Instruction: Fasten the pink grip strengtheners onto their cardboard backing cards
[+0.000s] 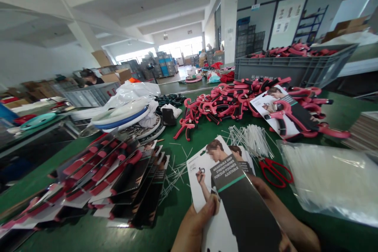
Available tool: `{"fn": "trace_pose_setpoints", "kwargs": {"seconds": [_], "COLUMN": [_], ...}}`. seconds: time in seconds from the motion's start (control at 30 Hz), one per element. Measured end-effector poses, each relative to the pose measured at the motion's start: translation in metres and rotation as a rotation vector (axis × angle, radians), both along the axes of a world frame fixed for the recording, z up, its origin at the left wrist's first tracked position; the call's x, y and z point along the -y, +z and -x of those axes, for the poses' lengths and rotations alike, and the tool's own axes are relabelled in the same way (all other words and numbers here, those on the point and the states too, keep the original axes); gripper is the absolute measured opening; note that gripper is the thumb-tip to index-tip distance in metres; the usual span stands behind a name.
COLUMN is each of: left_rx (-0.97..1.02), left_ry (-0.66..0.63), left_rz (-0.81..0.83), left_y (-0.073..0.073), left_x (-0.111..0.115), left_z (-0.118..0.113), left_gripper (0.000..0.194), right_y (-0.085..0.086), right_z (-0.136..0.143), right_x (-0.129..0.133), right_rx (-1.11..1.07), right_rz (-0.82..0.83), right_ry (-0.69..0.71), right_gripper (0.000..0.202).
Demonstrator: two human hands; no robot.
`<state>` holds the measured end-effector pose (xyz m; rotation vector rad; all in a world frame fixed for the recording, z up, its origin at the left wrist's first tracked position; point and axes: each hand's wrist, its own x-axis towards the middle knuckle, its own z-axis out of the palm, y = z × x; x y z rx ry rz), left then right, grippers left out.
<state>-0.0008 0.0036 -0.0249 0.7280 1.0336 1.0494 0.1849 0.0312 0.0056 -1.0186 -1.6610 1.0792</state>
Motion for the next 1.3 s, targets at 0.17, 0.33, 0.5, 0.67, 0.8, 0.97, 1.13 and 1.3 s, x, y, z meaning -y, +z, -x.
{"fn": "trace_pose_setpoints", "kwargs": {"seconds": [0.17, 0.33, 0.5, 0.67, 0.8, 0.97, 1.13, 1.3], "left_rx": [0.007, -0.008, 0.01, 0.063, 0.078, -0.028, -0.062, -0.192], "left_ry": [-0.001, 0.093, 0.109, 0.015, -0.009, -0.011, -0.141, -0.083], "left_rz": [-0.033, -0.114, -0.167, -0.141, -0.131, -0.171, -0.214, -0.179], "left_y": [-0.003, -0.004, 0.005, 0.021, 0.023, 0.024, 0.031, 0.019], "left_x": [-0.003, 0.002, 0.001, -0.009, -0.02, -0.037, -0.056, -0.07], "left_z": [-0.002, -0.011, -0.01, -0.003, -0.002, 0.006, 0.014, 0.014], "left_gripper": [0.087, 0.088, 0.063, 0.031, 0.031, 0.033, 0.03, 0.044], "right_y": [0.036, 0.057, 0.047, 0.041, 0.034, 0.022, 0.012, 0.002], "right_z": [-0.01, 0.015, 0.024, 0.018, 0.021, -0.004, -0.059, -0.074], "right_x": [0.002, 0.004, 0.0, 0.002, 0.01, 0.005, -0.061, -0.131], "right_rx": [0.292, 0.894, 0.837, 0.64, 0.599, 0.578, 0.977, 1.179], "right_rz": [-0.379, -0.482, -0.405, -0.602, -0.8, -0.747, -0.208, -0.038], "right_ry": [-0.229, 0.026, 0.111, 0.017, 0.011, -0.059, -0.413, -0.338], "right_gripper": [0.018, 0.016, 0.012, 0.018, 0.022, 0.019, 0.028, 0.019]}}
